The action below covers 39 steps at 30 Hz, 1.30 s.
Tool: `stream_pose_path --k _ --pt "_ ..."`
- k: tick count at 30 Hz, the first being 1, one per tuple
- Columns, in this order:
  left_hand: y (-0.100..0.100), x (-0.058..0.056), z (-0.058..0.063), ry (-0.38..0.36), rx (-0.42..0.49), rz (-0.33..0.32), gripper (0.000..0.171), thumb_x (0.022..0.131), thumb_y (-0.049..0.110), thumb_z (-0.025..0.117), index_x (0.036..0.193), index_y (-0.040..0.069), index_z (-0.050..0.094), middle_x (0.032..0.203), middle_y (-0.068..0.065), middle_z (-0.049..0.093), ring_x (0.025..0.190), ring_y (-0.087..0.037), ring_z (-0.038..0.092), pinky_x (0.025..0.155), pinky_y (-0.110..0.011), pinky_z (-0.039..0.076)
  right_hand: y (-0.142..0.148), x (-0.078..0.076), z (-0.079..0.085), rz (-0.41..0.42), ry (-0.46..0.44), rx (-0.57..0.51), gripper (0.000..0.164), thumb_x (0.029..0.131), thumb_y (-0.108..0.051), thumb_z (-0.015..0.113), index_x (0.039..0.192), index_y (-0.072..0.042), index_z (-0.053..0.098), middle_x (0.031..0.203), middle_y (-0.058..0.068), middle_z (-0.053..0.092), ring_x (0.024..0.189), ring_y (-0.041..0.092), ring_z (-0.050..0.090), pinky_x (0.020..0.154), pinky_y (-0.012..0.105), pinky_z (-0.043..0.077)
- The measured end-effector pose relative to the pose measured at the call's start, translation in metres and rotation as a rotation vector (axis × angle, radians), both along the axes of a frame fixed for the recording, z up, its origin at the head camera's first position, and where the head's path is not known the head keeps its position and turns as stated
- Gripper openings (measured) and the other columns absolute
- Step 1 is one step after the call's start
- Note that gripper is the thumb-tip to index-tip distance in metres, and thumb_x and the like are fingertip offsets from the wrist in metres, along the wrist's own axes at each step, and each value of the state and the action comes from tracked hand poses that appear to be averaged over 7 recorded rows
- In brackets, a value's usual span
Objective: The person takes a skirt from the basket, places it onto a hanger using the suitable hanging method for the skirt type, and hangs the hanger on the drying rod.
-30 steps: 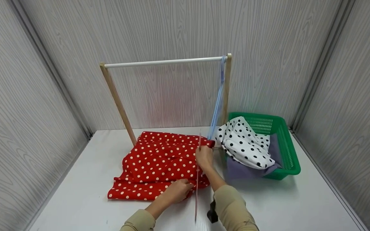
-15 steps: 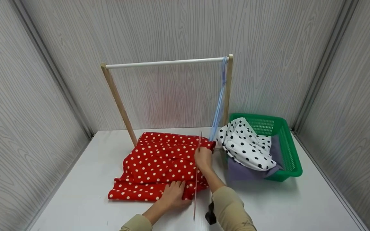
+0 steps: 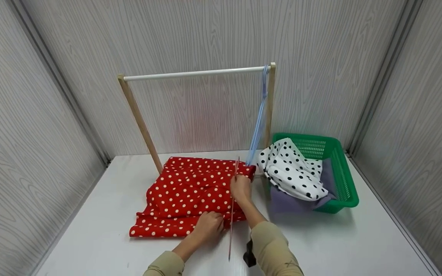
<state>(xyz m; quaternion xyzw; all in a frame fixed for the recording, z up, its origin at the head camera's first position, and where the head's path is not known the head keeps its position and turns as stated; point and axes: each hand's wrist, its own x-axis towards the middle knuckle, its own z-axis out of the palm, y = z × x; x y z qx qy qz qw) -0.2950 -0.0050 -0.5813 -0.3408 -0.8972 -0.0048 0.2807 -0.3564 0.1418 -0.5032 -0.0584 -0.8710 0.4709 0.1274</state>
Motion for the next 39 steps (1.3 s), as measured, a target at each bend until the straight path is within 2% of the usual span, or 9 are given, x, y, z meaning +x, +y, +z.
stream_pose_path --k 4,6,8,12,16,22,27,33,39 --pt "-0.002 -0.004 0.001 -0.09 0.077 -0.092 0.013 0.084 0.017 0.064 0.075 0.011 0.07 0.075 0.002 0.066 0.066 -0.012 0.058 0.058 -0.02 0.041 -0.001 -0.003 -0.001 -0.012 0.04 0.02 0.029 0.095 -0.014 0.046 0.07 -0.003 0.055 0.055 0.003 0.049 0.045 0.011 0.049 0.041 0.022 0.04" --pt "-0.004 -0.004 0.002 -0.231 0.085 -0.122 0.012 0.086 0.016 0.063 0.077 0.011 0.069 0.073 0.004 0.065 0.066 -0.01 0.055 0.061 -0.02 0.042 0.001 -0.005 -0.001 -0.021 0.042 0.014 0.03 0.095 -0.015 0.046 0.067 -0.007 0.052 0.055 0.002 0.048 0.045 0.011 0.048 0.042 0.022 0.038" --pt "-0.005 -0.004 0.003 -0.436 0.139 -0.142 0.013 0.089 0.014 0.06 0.081 0.009 0.069 0.069 0.003 0.062 0.062 -0.008 0.051 0.059 -0.019 0.042 0.002 -0.006 -0.001 -0.021 0.035 -0.003 0.03 0.095 -0.016 0.046 0.068 -0.006 0.052 0.056 0.002 0.048 0.047 0.012 0.047 0.043 0.023 0.038" --pt "-0.005 -0.005 0.008 -0.809 0.42 -0.108 0.019 0.093 0.012 0.053 0.099 0.002 0.068 0.076 0.0 0.063 0.062 -0.005 0.048 0.061 -0.02 0.044 0.002 -0.005 -0.003 -0.005 0.01 -0.041 0.029 0.096 -0.019 0.046 0.077 -0.001 0.059 0.058 0.004 0.05 0.049 0.014 0.05 0.045 0.023 0.041" --pt "0.004 -0.01 0.019 -0.924 0.714 -0.049 0.027 0.094 0.016 0.053 0.112 -0.002 0.063 0.091 -0.005 0.065 0.072 -0.009 0.054 0.066 -0.026 0.048 0.0 -0.005 -0.002 0.011 -0.013 -0.066 0.031 0.097 -0.022 0.046 0.087 0.002 0.062 0.061 0.005 0.052 0.05 0.015 0.052 0.047 0.023 0.044" --pt "0.023 -0.02 0.034 -1.022 0.928 0.036 0.03 0.095 0.014 0.051 0.118 -0.004 0.058 0.087 -0.005 0.062 0.066 -0.011 0.054 0.059 -0.026 0.047 0.0 -0.006 0.003 0.075 -0.08 -0.104 0.038 0.097 -0.032 0.047 0.1 0.002 0.063 0.073 0.013 0.059 0.062 0.024 0.058 0.052 0.025 0.046" --pt "0.03 -0.025 0.036 -1.056 1.005 0.033 0.022 0.095 0.008 0.047 0.102 -0.006 0.062 0.069 -0.006 0.059 0.055 -0.012 0.052 0.051 -0.023 0.042 0.009 -0.006 0.005 0.166 -0.077 -0.055 0.035 0.095 -0.027 0.049 0.112 0.002 0.062 0.092 0.014 0.064 0.079 0.029 0.06 0.062 0.031 0.049" --pt "0.034 -0.023 0.029 -0.936 1.105 0.074 0.027 0.097 0.009 0.044 0.082 -0.006 0.061 0.058 -0.009 0.056 0.05 -0.011 0.05 0.05 -0.024 0.042 0.024 -0.003 -0.006 0.224 -0.016 0.062 0.035 0.087 -0.012 0.053 0.115 0.007 0.06 0.111 0.02 0.062 0.087 0.027 0.059 0.078 0.042 0.049" --pt "0.041 -0.023 0.026 -0.841 1.193 0.167 0.025 0.099 0.012 0.041 0.087 -0.002 0.058 0.059 -0.005 0.055 0.044 -0.008 0.044 0.046 -0.024 0.038 0.03 0.006 -0.034 0.235 -0.202 0.325 0.063 0.085 -0.031 0.064 0.133 0.004 0.043 0.125 0.028 0.049 0.113 0.039 0.049 0.093 0.053 0.039"
